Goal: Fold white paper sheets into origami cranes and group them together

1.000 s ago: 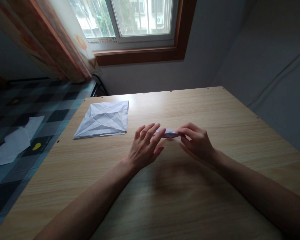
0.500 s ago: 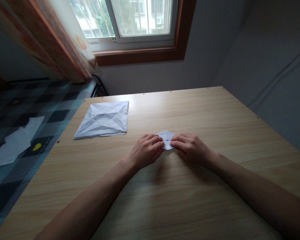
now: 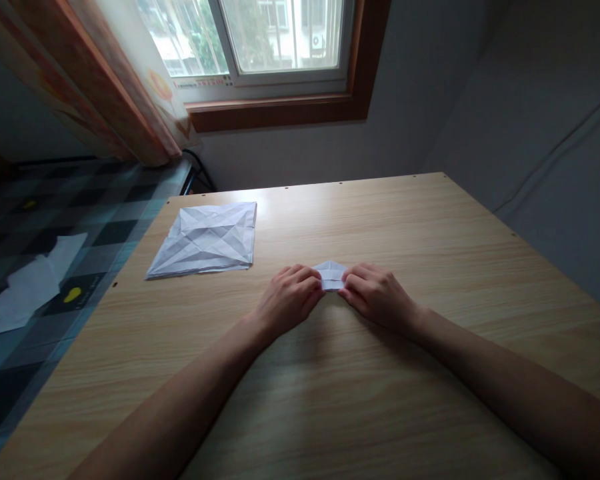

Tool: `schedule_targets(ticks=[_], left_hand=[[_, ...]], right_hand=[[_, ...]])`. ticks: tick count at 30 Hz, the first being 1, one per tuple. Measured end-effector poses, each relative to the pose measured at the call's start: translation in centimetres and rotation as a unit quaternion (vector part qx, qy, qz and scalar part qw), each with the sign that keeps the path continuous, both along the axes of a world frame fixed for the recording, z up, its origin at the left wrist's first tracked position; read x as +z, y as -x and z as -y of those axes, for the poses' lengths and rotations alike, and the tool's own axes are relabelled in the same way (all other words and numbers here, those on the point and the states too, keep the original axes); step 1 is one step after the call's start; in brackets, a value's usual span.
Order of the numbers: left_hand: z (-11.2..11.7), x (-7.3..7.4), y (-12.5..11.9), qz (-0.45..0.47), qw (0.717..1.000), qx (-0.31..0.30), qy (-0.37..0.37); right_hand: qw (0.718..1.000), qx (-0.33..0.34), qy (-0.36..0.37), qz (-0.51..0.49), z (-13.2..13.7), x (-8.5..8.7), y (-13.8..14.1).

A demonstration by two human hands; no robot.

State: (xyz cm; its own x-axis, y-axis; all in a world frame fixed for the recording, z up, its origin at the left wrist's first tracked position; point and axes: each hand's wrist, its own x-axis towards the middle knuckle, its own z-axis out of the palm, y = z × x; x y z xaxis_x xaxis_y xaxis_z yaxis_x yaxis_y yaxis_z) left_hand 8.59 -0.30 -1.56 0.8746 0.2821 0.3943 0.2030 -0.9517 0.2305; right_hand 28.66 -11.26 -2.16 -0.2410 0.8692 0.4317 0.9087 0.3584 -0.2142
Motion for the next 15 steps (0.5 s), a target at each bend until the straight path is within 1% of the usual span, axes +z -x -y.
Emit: schedule_targets(ticks=[3, 7, 15], left_hand=[[0.01, -0.03, -0.08, -0.001, 1.0, 0.018, 0.005], [0.09, 0.04, -0.25, -0.012, 0.999, 0.049, 0.02], [0.21, 0.06, -0.64, -0.05, 0.995, 0.084, 0.027]], right_hand=[[0.999, -0.026, 0.014, -0.024, -0.09, 0.0, 0.25], [0.998, -0.051, 0.024, -0.033, -0.29, -0.06, 0.48], [0.997, -0.055, 0.039, -0.04, -0.59, 0.06, 0.79]])
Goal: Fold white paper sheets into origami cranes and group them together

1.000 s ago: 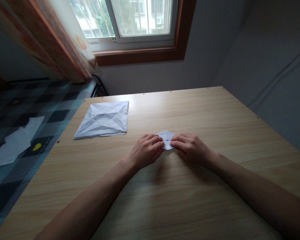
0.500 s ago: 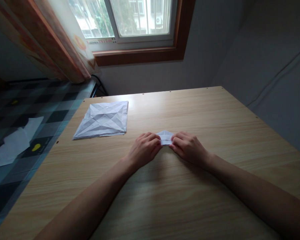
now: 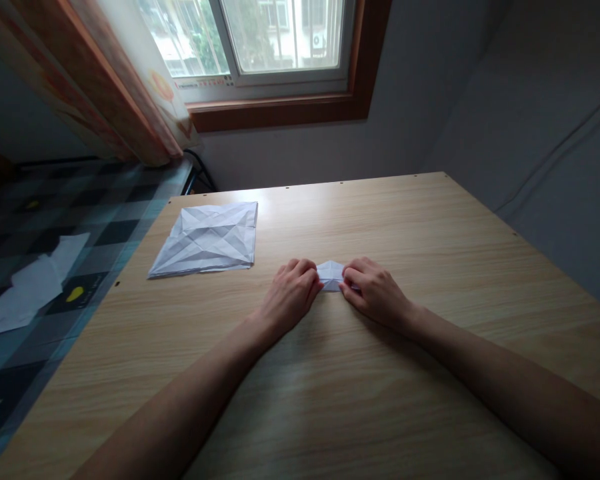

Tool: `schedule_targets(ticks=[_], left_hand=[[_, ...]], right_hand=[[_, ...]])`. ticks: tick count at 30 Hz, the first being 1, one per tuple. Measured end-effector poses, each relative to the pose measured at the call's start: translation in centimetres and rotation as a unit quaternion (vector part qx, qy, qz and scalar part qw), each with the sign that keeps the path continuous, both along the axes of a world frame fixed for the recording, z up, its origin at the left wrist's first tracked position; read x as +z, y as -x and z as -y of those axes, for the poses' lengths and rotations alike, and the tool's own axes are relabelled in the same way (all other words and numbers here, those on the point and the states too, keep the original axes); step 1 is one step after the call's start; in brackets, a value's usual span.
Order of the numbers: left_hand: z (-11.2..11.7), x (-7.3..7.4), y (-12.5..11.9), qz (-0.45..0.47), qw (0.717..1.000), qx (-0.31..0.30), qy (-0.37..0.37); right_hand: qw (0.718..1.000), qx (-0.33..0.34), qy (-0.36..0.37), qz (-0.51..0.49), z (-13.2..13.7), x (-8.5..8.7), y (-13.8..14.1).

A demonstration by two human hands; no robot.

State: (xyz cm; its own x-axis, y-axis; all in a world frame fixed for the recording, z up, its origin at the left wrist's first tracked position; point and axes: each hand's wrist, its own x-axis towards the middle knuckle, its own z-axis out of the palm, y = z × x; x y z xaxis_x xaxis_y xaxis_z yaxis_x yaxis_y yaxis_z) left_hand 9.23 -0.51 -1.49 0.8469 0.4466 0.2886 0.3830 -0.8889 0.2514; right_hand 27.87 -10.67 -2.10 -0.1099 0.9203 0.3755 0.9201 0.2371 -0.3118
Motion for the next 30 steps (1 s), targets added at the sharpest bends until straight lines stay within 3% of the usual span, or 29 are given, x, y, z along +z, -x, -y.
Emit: schedule_targets(ticks=[8, 23, 30], left_hand=[[-0.25, 0.03, -0.19, -0.037, 0.999, 0.015, 0.0], [-0.18, 0.1, -0.23, -0.02, 1.0, 0.022, 0.007], [-0.11, 0.21, 0.35, 0.023, 0.998, -0.049, -0.03]], right_hand=[[0.999, 0.002, 0.012, -0.043, 0.07, -0.11, 0.11], [0.995, -0.007, 0.012, -0.102, -0.08, -0.19, 0.31], [0.994, 0.008, -0.018, -0.104, 0.67, -0.21, -0.14]])
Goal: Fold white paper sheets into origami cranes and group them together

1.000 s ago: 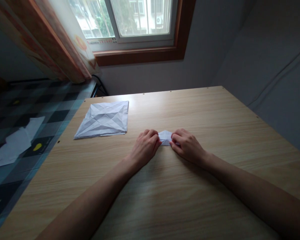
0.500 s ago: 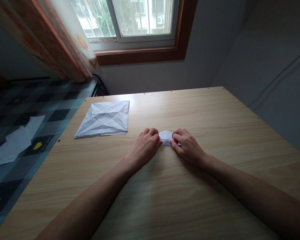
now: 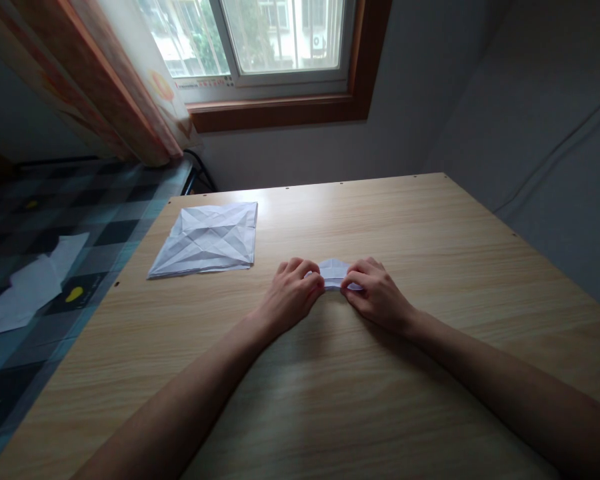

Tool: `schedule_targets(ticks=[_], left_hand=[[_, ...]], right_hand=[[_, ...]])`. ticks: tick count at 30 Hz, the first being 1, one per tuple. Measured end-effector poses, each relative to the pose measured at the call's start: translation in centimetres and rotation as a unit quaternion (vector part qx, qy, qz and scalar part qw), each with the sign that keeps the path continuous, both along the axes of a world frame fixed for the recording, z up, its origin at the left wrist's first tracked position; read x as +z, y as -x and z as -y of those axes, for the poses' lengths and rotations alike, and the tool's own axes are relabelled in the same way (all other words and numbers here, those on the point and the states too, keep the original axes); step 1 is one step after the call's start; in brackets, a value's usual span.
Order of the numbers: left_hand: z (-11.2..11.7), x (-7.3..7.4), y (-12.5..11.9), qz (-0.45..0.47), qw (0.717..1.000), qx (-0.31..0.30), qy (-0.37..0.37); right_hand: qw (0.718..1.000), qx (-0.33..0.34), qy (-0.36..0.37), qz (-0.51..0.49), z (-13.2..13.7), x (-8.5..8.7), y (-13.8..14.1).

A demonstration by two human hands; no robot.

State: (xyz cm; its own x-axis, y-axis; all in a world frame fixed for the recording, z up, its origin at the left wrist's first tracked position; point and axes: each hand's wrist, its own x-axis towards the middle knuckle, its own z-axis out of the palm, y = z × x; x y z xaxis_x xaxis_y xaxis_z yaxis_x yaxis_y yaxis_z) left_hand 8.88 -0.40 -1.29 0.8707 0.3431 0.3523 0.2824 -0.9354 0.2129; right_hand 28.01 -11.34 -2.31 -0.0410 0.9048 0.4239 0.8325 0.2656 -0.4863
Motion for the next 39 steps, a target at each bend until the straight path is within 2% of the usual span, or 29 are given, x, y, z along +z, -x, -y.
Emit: schedule_targets(ticks=[3, 8, 13, 25, 34, 37, 39], left_hand=[[0.0, 0.1, 0.1, 0.001, 1.0, -0.027, -0.017], [-0.5, -0.1, -0.1, 0.001, 0.997, -0.05, 0.056], [-0.6, -0.2, -0.6, 0.006, 0.995, -0.012, 0.096], [-0.1, -0.2, -1.0, -0.019, 0.994, 0.056, 0.093], [0.5, -0.2, -0.9, -0.031, 0.997, 0.064, 0.033], [0.8, -0.1, -0.7, -0.036, 0.998, 0.04, -0.028], [1.0, 0.1, -0.5, -0.044, 0.996, 0.002, -0.076]], right_hand=[[0.999, 0.022, 0.02, -0.019, 0.2, 0.1, -0.1], [0.997, 0.01, 0.061, -0.046, 0.1, 0.5, -0.1], [0.997, -0.015, 0.067, -0.035, -0.3, 0.5, 0.0], [0.995, -0.043, 0.085, 0.014, -0.6, 0.3, 0.5], [0.996, -0.056, 0.073, 0.02, -0.6, -0.5, 0.4], [0.995, -0.059, 0.077, 0.025, -0.6, -0.5, 0.4], [0.994, -0.063, 0.086, 0.029, -0.6, -0.5, 0.6]])
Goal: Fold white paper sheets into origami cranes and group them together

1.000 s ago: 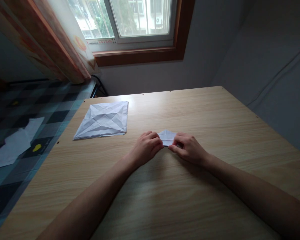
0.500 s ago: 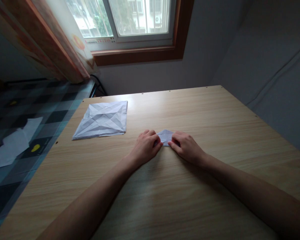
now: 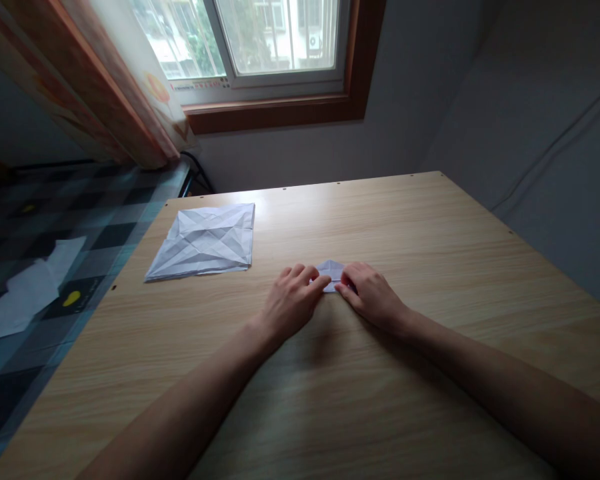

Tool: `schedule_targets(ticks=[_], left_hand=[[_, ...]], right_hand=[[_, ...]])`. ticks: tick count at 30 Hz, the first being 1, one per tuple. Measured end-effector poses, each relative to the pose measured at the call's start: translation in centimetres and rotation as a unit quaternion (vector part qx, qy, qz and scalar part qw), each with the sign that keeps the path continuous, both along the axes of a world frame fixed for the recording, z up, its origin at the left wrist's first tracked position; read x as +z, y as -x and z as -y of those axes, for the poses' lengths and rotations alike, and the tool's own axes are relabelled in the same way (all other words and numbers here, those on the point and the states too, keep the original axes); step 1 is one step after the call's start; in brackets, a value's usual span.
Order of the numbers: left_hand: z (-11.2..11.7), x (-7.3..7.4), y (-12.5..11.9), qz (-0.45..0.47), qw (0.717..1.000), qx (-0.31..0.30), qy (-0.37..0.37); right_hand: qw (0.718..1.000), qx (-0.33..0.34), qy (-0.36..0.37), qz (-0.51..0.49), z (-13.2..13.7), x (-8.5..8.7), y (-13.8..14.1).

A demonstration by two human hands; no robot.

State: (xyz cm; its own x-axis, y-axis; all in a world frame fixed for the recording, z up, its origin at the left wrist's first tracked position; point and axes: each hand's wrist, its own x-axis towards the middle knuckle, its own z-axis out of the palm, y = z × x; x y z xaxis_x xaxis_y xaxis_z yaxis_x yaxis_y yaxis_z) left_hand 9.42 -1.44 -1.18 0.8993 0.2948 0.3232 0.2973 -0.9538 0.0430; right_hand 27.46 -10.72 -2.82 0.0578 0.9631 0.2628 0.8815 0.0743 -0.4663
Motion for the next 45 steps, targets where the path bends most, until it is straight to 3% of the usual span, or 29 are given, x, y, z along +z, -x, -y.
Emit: schedule_targets(ticks=[4, 12, 17, 22, 27, 34, 40, 45], left_hand=[[0.5, 0.5, 0.1, -0.047, 0.994, -0.069, -0.063], [0.3, 0.9, 0.4, -0.069, 0.995, -0.067, -0.04], [-0.1, 0.8, 0.7, -0.062, 0.996, -0.066, -0.026], [-0.5, 0.6, 0.9, -0.05, 0.996, -0.075, -0.008], [-0.8, 0.3, 0.9, -0.043, 0.996, -0.076, 0.003], [-0.9, 0.2, 1.0, -0.05, 0.996, -0.075, -0.003], [-0.8, 0.4, 0.9, -0.052, 0.996, -0.079, -0.002], [-0.6, 0.5, 0.8, -0.058, 0.996, -0.073, -0.006]], right_hand=[[1.0, -0.007, 0.009, -0.005, 0.1, 0.2, 0.2], [0.997, -0.036, 0.056, -0.036, 1.0, 1.3, -2.0], [0.996, -0.013, 0.067, -0.056, 1.1, 1.7, -2.9], [0.998, 0.047, -0.001, -0.045, 1.1, 1.3, -2.6], [0.985, 0.133, -0.072, 0.079, 1.6, 0.8, -1.9], [0.963, 0.152, -0.117, 0.191, 1.5, 1.3, -2.3], [0.961, 0.154, -0.167, 0.155, 1.2, 0.8, -3.8], [0.978, 0.056, -0.199, 0.025, 0.2, 0.5, -3.1]])
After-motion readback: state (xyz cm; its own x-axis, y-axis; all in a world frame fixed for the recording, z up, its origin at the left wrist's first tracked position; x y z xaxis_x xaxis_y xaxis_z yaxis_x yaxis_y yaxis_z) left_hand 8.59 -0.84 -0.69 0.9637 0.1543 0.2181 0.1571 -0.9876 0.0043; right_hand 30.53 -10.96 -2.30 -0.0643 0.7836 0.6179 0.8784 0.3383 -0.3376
